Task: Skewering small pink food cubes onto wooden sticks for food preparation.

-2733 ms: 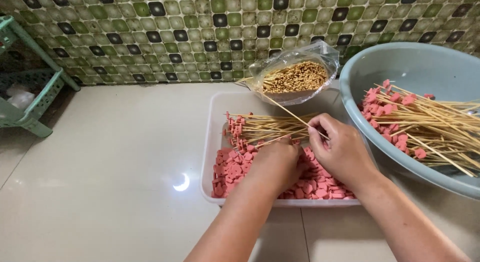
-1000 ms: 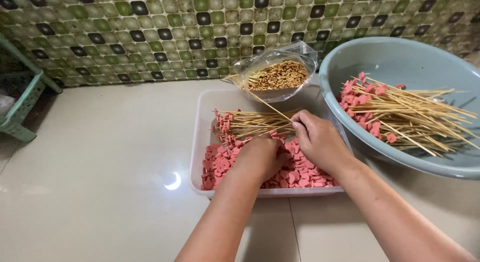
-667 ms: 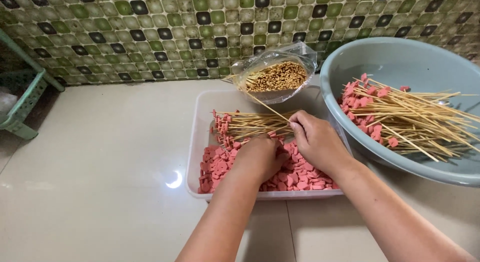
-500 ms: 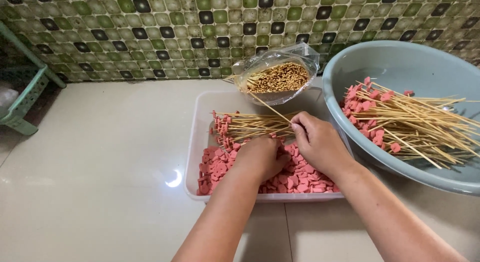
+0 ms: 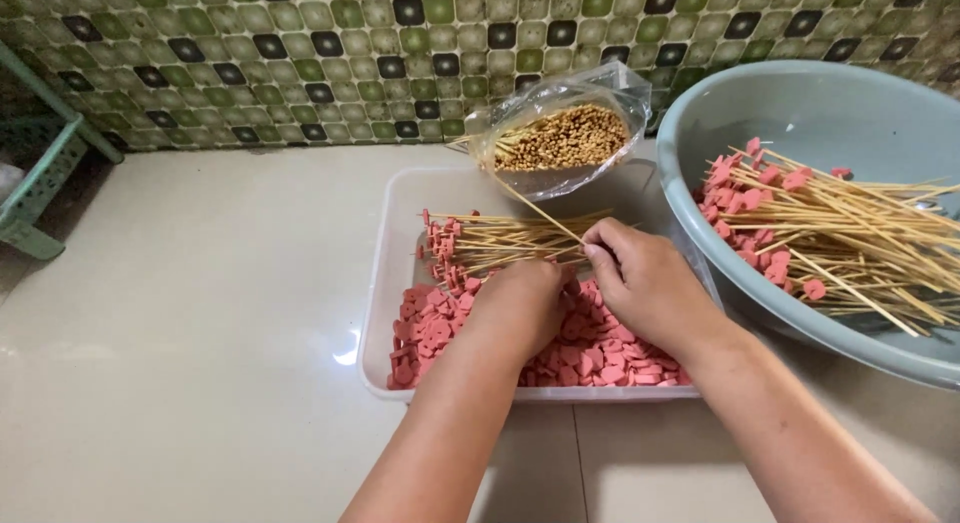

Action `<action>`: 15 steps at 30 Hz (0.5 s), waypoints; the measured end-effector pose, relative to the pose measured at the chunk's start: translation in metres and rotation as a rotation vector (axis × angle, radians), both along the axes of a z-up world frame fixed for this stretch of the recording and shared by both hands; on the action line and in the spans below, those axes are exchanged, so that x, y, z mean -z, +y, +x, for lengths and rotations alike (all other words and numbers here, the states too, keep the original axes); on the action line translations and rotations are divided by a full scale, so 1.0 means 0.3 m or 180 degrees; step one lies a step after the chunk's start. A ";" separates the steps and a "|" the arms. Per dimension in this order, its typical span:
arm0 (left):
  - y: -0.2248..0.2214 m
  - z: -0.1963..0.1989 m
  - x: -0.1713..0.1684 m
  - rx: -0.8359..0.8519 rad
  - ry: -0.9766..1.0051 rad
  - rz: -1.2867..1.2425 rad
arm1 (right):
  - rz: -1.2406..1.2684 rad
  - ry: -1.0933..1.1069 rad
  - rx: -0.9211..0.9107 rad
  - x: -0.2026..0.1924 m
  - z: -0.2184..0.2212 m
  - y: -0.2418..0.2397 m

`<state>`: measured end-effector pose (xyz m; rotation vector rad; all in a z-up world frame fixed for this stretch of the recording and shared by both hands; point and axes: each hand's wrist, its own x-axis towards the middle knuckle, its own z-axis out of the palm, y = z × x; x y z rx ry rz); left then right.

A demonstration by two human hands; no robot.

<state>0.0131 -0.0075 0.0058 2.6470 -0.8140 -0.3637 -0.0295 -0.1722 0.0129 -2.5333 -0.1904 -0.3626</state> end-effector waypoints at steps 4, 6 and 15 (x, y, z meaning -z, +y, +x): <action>-0.003 -0.004 -0.010 0.0002 0.0048 -0.0021 | -0.0007 0.0042 0.0015 0.000 0.002 -0.001; -0.005 0.003 0.025 0.0108 -0.0249 0.0022 | 0.0062 0.0039 0.0019 0.002 0.004 -0.002; -0.001 0.002 0.046 0.0064 -0.0449 -0.0487 | 0.0114 0.0127 0.0194 -0.005 -0.005 0.003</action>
